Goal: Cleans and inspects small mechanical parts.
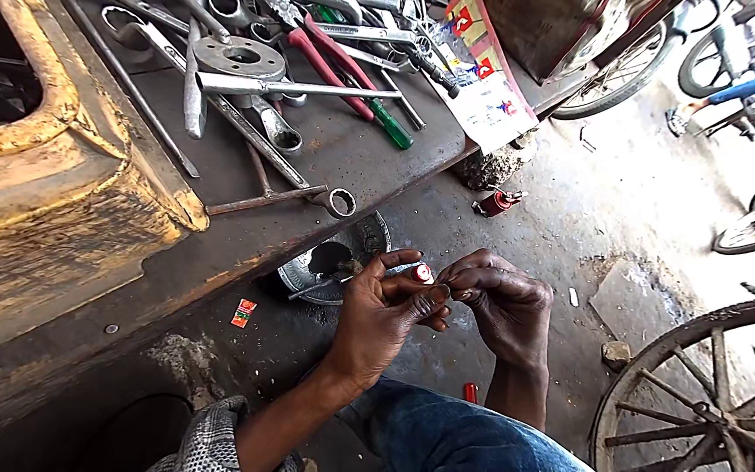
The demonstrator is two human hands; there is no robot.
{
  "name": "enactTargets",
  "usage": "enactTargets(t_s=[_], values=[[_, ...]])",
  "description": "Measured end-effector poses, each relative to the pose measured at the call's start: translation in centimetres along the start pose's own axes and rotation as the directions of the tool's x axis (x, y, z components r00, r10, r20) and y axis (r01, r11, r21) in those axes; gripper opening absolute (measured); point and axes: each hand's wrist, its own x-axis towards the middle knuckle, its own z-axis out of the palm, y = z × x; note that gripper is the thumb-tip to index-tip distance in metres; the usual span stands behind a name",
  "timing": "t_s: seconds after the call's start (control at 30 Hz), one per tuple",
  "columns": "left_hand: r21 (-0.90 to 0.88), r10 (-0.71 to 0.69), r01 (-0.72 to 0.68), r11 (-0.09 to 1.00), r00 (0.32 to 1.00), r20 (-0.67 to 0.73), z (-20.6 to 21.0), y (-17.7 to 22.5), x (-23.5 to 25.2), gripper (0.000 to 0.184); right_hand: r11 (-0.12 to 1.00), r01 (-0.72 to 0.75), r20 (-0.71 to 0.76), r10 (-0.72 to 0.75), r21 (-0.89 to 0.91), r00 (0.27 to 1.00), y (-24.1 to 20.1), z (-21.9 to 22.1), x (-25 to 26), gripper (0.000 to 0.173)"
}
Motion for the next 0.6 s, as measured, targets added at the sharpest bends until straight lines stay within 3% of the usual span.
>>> enactTargets(t_s=[0.2, 0.6], values=[[0.092, 0.059, -0.062, 0.994, 0.998, 0.027, -0.10, 0.12, -0.04, 0.050, 0.997, -0.005, 0.006, 0.005, -0.076, 1.000, -0.63, -0.06, 0.17, 0.006], [-0.046, -0.028, 0.030, 0.998, 0.999, 0.041, 0.03, 0.00, -0.02, 0.046, 1.000, 0.005, 0.005, -0.005, -0.001, 1.000, -0.57, -0.19, 0.04, 0.011]])
